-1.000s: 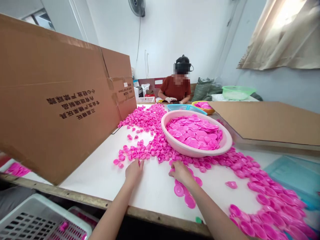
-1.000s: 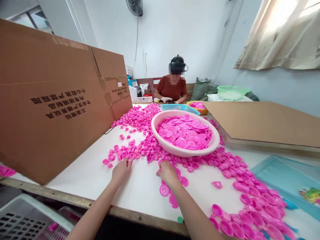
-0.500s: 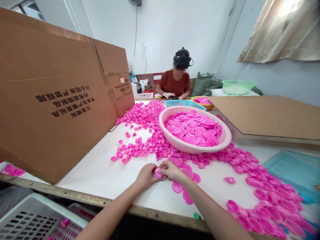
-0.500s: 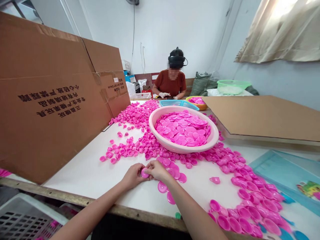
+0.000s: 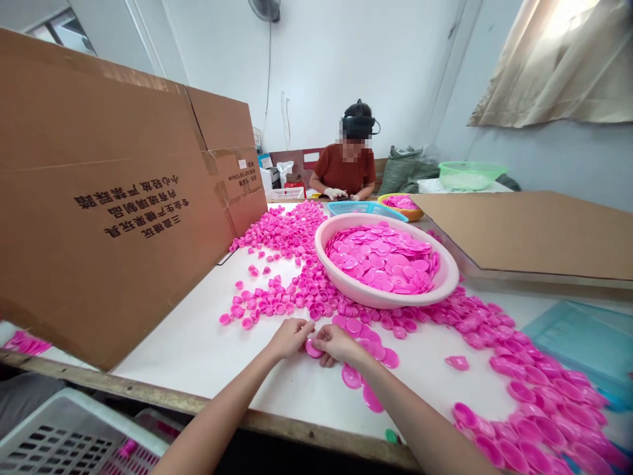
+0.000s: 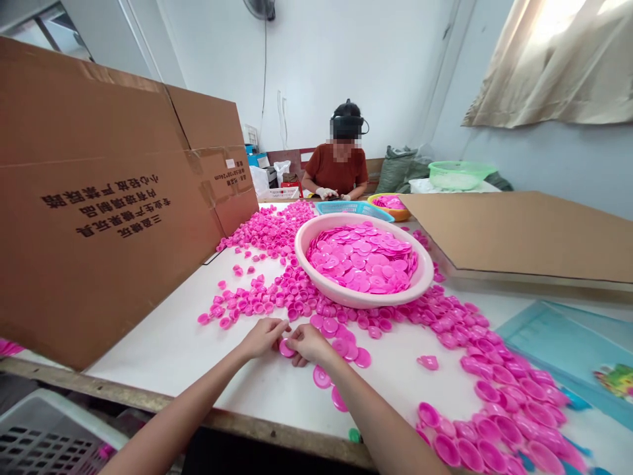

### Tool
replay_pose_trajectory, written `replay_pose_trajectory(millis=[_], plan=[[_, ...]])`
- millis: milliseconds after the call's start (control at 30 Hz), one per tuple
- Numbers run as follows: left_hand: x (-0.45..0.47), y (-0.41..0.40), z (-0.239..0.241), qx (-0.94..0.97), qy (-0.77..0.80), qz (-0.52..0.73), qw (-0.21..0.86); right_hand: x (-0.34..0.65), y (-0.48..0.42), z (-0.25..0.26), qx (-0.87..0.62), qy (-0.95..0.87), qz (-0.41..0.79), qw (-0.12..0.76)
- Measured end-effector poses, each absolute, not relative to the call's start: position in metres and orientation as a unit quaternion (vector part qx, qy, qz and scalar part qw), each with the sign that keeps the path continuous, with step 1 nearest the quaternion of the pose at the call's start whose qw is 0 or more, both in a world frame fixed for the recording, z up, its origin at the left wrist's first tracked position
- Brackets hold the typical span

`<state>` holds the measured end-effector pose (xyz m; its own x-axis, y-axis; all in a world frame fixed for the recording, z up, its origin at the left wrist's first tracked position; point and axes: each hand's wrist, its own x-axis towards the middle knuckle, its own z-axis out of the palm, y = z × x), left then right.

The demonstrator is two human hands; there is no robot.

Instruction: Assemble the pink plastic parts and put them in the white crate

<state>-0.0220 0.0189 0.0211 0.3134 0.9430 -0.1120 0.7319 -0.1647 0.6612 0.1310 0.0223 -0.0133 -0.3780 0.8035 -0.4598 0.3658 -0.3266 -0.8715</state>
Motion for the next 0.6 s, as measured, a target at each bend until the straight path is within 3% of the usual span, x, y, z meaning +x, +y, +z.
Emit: replay_pose_trajectory(millis=[167, 267, 367, 600], plan=[[0.001, 0.030, 0.010, 0.712, 0.649, 0.137, 0.230, 0.129, 0.021, -0.016, -0.538, -0.564, 0.594, 0.197], [0.011, 0.026, 0.001, 0.701, 0.676, 0.139, 0.181, 0.135, 0.023, -0.017, -0.503, -0.528, 0.655, 0.198], [0.016, 0.021, -0.002, 0.714, 0.676, 0.119, 0.136, 0.141, 0.026, -0.016, -0.472, -0.497, 0.708, 0.171], [0.015, 0.016, 0.004, 0.702, 0.700, 0.090, 0.096, 0.142, 0.030, -0.004, -0.512, -0.508, 0.684, 0.111]])
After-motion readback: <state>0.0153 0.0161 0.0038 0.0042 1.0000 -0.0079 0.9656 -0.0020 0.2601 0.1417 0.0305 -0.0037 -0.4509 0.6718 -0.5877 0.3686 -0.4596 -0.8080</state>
